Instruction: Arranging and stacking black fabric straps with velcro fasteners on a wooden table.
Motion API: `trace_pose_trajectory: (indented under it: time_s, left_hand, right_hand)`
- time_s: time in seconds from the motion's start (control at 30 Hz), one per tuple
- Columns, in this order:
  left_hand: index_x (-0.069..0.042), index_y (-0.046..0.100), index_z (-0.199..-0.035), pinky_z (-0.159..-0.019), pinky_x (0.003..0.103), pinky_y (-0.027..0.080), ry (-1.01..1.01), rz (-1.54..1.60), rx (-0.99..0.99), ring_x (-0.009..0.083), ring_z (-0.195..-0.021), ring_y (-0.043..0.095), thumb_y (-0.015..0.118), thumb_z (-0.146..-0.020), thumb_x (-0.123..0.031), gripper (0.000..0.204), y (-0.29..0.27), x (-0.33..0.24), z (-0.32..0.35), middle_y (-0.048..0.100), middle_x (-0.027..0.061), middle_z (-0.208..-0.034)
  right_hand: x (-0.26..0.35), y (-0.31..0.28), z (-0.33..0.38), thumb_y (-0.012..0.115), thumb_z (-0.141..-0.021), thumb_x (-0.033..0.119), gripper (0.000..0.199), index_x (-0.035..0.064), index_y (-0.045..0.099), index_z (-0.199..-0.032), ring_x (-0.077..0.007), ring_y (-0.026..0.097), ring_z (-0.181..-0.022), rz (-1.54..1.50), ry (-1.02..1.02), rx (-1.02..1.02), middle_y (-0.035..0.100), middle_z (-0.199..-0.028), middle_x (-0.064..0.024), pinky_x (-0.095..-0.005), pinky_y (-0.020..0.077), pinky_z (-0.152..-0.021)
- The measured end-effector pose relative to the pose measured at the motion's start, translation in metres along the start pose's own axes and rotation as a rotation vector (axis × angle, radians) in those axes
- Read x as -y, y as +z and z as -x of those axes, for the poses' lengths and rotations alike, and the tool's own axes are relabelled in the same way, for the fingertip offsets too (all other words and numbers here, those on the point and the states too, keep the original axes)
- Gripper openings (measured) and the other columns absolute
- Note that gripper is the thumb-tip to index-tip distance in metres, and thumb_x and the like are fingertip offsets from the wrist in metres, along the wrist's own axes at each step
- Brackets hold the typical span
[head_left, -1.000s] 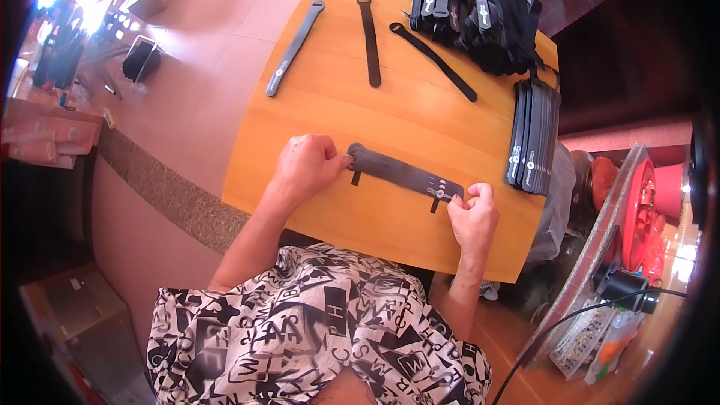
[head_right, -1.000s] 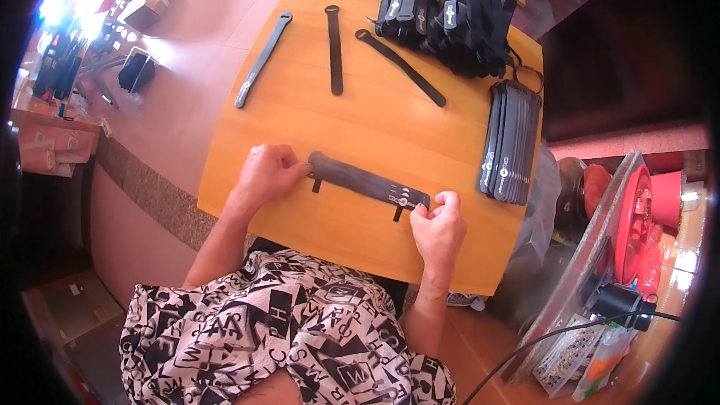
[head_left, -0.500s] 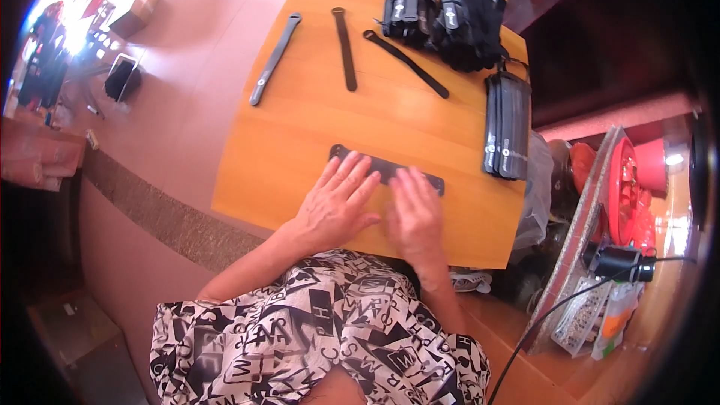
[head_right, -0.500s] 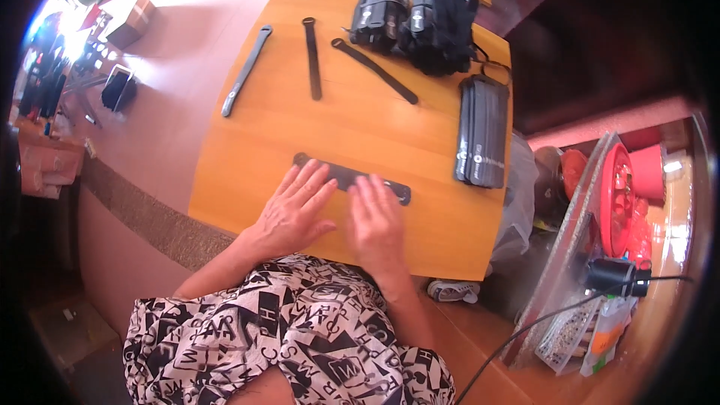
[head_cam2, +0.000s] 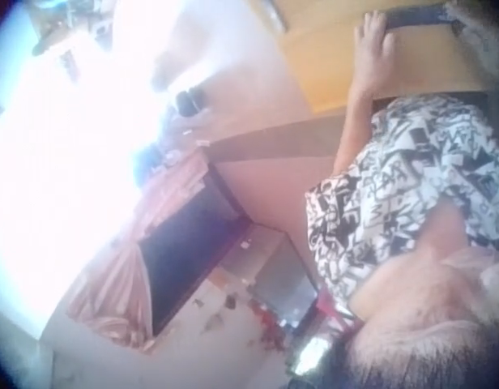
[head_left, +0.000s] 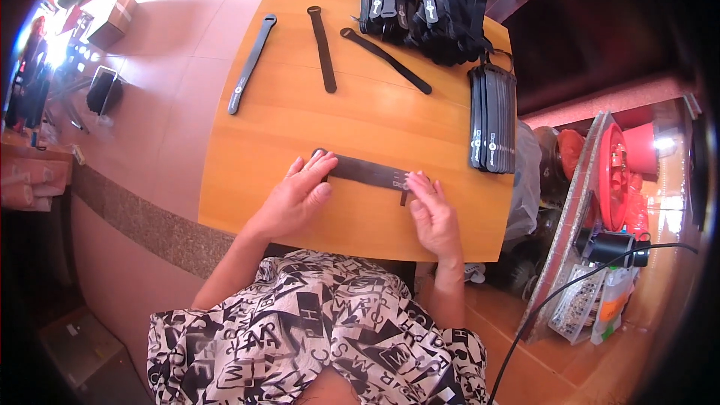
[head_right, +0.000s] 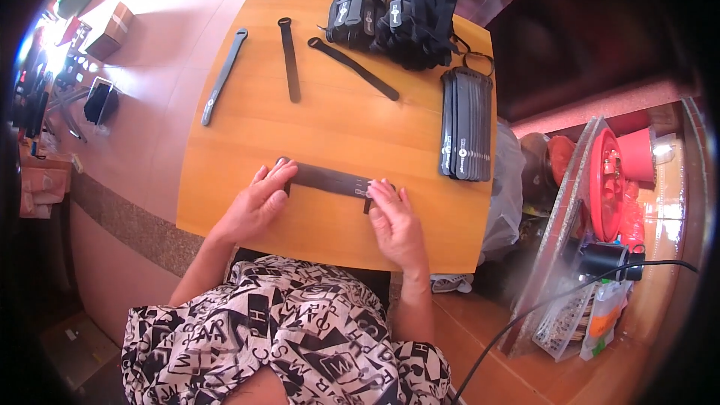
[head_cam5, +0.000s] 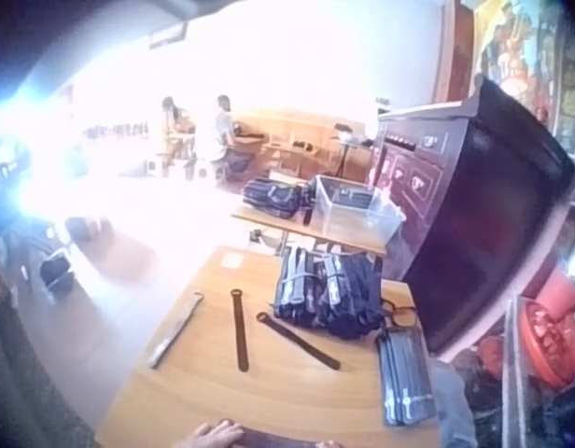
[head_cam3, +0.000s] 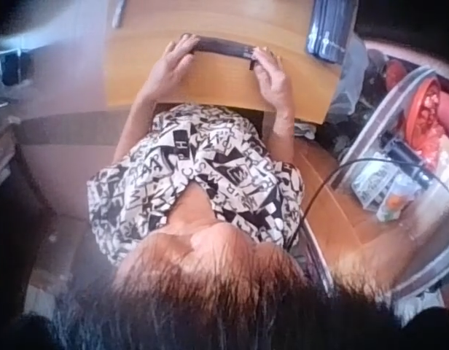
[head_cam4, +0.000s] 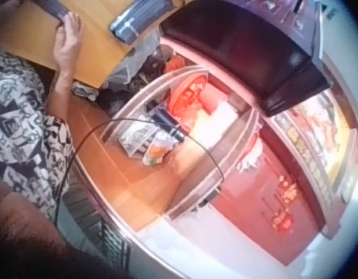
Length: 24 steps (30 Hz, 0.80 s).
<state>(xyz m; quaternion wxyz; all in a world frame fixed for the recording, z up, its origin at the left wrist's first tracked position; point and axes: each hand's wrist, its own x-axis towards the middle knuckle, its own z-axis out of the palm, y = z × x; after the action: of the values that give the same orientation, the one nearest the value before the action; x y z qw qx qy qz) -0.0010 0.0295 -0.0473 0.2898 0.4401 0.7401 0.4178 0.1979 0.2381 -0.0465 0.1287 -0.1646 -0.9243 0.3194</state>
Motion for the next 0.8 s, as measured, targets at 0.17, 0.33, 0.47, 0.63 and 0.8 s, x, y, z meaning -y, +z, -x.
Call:
trace_pose_trajectory:
  time_s: [0.17,0.33,0.47,0.63,0.8]
  left_hand:
    - [0.005,0.047,-0.129,-0.113,0.041,0.025,-0.207,0.782,-0.137,0.0268,-0.132,0.040,0.041,-0.099,-0.016,0.037,-0.010,0.010,-0.001,0.051,0.0174,-0.133]
    - [0.005,0.057,-0.112,-0.104,0.041,0.040,-0.011,1.335,-0.449,0.0308,-0.115,0.056,0.045,-0.097,-0.011,0.025,-0.007,0.043,0.008,0.061,0.0194,-0.115]
    - [0.006,0.060,-0.105,-0.099,0.037,0.045,-0.027,1.269,-0.442,0.0246,-0.107,0.060,0.046,-0.096,-0.005,0.020,-0.004,0.038,0.005,0.064,0.0168,-0.108]
    - [0.004,0.063,-0.103,-0.097,0.032,0.045,-0.060,1.140,-0.388,0.0175,-0.104,0.060,0.051,-0.095,-0.007,0.019,-0.004,0.036,0.009,0.067,0.0127,-0.104]
    - [0.004,0.063,-0.104,-0.096,0.031,0.045,-0.033,1.120,-0.361,0.0173,-0.103,0.060,0.051,-0.095,-0.007,0.019,-0.005,0.039,0.009,0.067,0.0122,-0.105]
  right_hand:
    - [0.002,-0.010,-0.015,0.052,-0.095,0.008,0.025,-0.0022,0.062,-0.115,-0.0175,0.063,-0.098,-0.590,0.314,-0.203,0.067,-0.109,-0.0088,-0.0323,0.0461,-0.090]
    - [0.050,0.019,-0.079,0.065,-0.078,0.002,0.022,-0.0018,0.064,-0.100,-0.0340,0.062,-0.092,-0.141,-0.023,-0.253,0.065,-0.097,-0.0180,-0.0368,0.0504,-0.081]
    - [0.061,0.073,-0.145,0.066,-0.080,0.009,0.025,-0.0027,0.063,-0.102,-0.0324,0.061,-0.091,0.064,-0.169,-0.239,0.064,-0.097,-0.0178,-0.0398,0.0488,-0.081]
    - [0.060,0.114,-0.203,0.069,-0.078,0.018,0.024,-0.0012,0.059,-0.087,-0.0367,0.055,-0.091,0.322,-0.081,-0.245,0.056,-0.093,-0.0208,-0.0441,0.0474,-0.078]
    - [0.048,0.122,-0.217,0.065,-0.078,0.013,0.018,-0.0018,0.058,-0.085,-0.0362,0.057,-0.082,0.446,-0.078,-0.218,0.057,-0.084,-0.0189,-0.0429,0.0484,-0.073]
